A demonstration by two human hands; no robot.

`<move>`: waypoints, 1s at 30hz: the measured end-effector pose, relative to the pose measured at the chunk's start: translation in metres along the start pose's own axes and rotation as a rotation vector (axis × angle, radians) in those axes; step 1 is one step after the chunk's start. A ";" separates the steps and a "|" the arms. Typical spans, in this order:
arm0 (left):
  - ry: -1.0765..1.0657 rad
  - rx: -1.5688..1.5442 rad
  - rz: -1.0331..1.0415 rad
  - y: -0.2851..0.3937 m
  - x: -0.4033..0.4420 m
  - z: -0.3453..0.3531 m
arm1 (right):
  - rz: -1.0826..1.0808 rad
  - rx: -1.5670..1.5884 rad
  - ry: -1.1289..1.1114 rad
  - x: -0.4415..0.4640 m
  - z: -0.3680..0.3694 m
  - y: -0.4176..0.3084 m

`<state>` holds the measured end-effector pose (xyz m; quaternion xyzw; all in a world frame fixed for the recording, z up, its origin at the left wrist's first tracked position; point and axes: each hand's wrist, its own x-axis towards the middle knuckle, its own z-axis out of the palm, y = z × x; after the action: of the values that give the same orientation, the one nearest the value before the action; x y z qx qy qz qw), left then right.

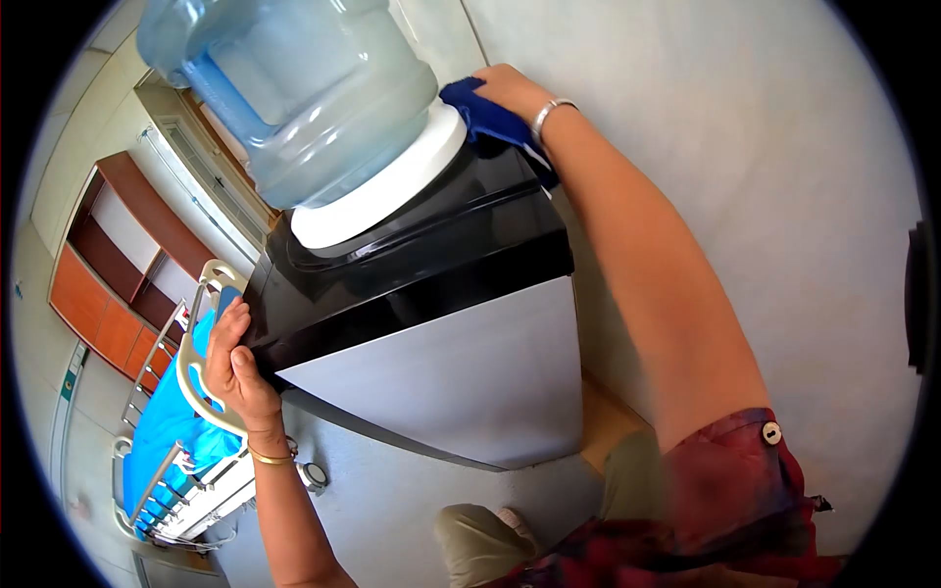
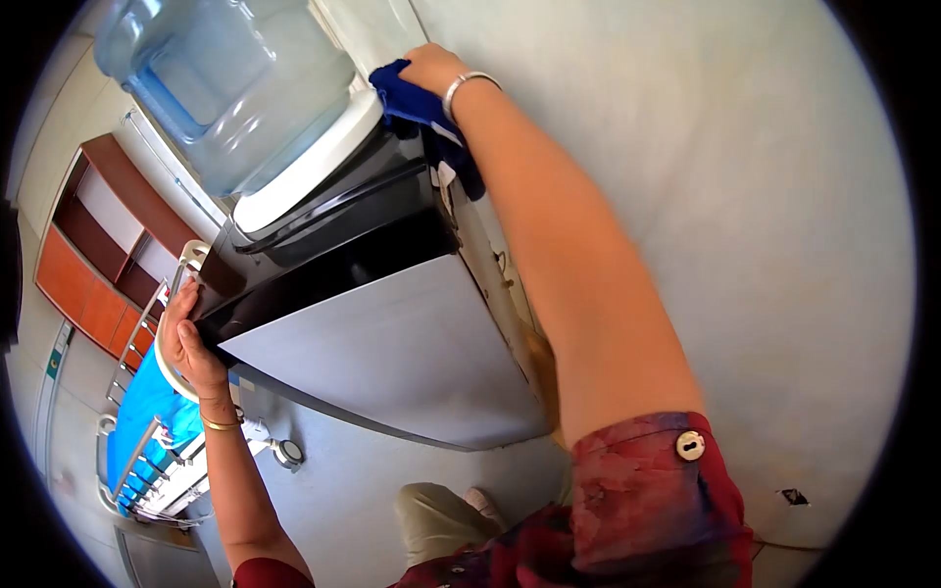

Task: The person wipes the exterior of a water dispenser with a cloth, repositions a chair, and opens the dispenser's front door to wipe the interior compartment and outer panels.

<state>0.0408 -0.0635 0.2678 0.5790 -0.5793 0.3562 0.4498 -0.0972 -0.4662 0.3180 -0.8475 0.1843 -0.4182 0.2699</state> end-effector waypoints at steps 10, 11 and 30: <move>0.053 -0.049 -0.042 -0.008 -0.005 0.003 | 0.307 0.714 0.245 -0.016 0.050 0.042; 0.057 -0.056 -0.062 -0.008 -0.005 0.002 | 0.372 0.785 0.232 -0.034 0.050 0.034; 0.034 -0.026 -0.045 -0.013 -0.005 0.001 | 0.318 1.419 0.266 -0.330 0.079 -0.009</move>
<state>0.0534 -0.0641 0.2616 0.5798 -0.5630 0.3482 0.4751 -0.2249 -0.2578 0.0827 -0.3745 0.0211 -0.4918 0.7858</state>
